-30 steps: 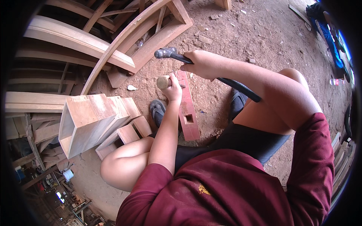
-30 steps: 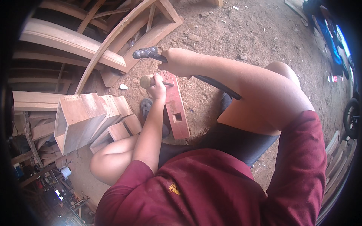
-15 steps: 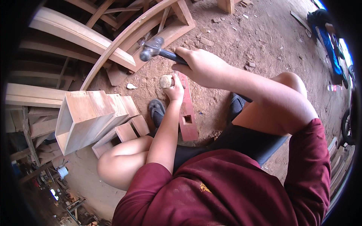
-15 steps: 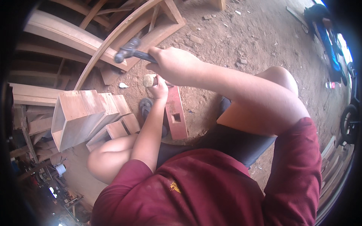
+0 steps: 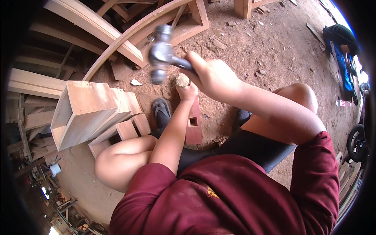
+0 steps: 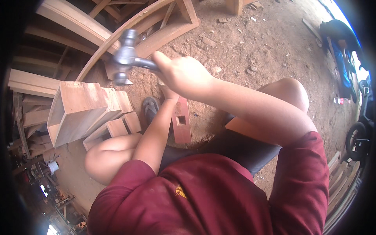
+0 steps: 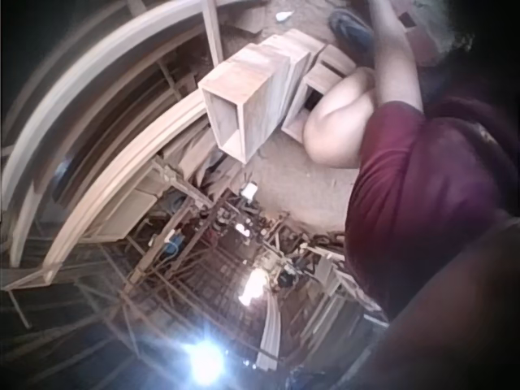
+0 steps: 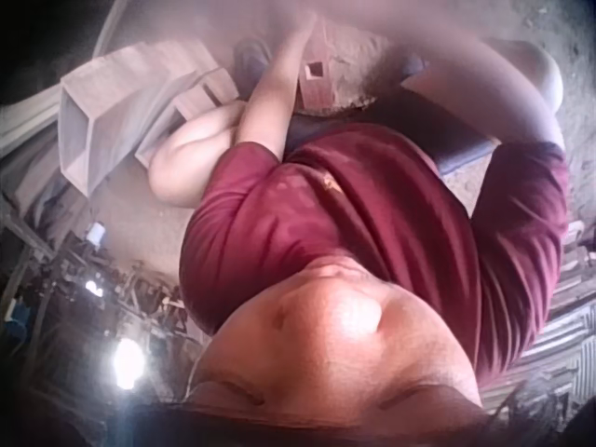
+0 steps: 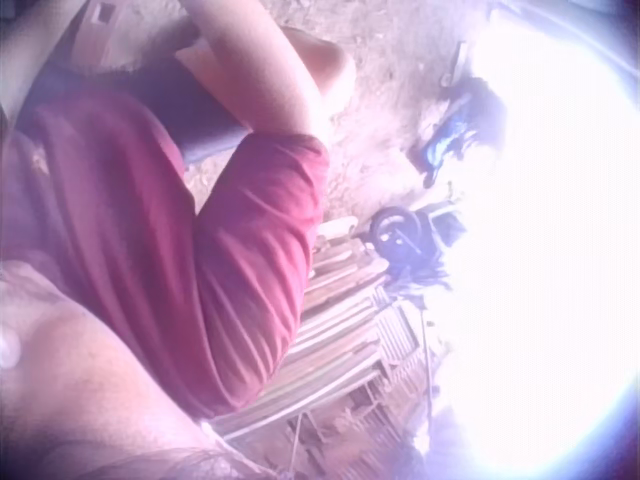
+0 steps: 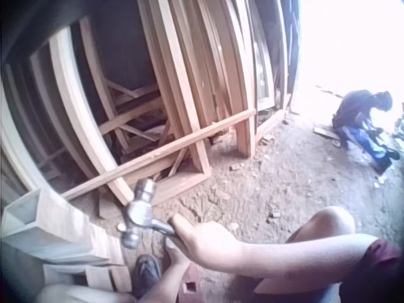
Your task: The person sits on the ground and uses a hammer to strike a chisel, carving a small wooden piece held in their left hand. The task involves repetitive striking to shape the wood, with a second person visible working in the background.
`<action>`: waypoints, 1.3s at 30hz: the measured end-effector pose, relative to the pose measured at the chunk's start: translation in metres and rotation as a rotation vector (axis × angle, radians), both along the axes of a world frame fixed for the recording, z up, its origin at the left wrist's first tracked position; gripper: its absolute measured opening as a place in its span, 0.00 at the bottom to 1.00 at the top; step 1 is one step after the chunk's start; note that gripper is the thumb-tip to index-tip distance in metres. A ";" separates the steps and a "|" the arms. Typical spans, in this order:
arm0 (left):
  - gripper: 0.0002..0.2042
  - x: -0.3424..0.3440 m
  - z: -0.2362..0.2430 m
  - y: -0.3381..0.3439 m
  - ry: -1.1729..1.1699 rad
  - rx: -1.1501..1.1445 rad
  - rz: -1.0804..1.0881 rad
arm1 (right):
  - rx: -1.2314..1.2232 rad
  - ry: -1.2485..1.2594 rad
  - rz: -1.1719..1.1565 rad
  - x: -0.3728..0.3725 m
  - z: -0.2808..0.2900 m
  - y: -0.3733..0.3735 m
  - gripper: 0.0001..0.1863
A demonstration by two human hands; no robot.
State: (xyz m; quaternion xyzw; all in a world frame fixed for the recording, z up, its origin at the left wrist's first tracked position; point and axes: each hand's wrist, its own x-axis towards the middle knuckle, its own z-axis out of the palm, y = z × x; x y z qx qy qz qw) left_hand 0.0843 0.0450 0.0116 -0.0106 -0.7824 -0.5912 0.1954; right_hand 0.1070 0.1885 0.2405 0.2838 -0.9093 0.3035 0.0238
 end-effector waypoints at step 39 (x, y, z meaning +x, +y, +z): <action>0.11 -0.022 0.002 -0.012 -0.033 0.199 0.079 | -0.215 -0.731 -0.215 -0.046 -0.031 0.041 0.15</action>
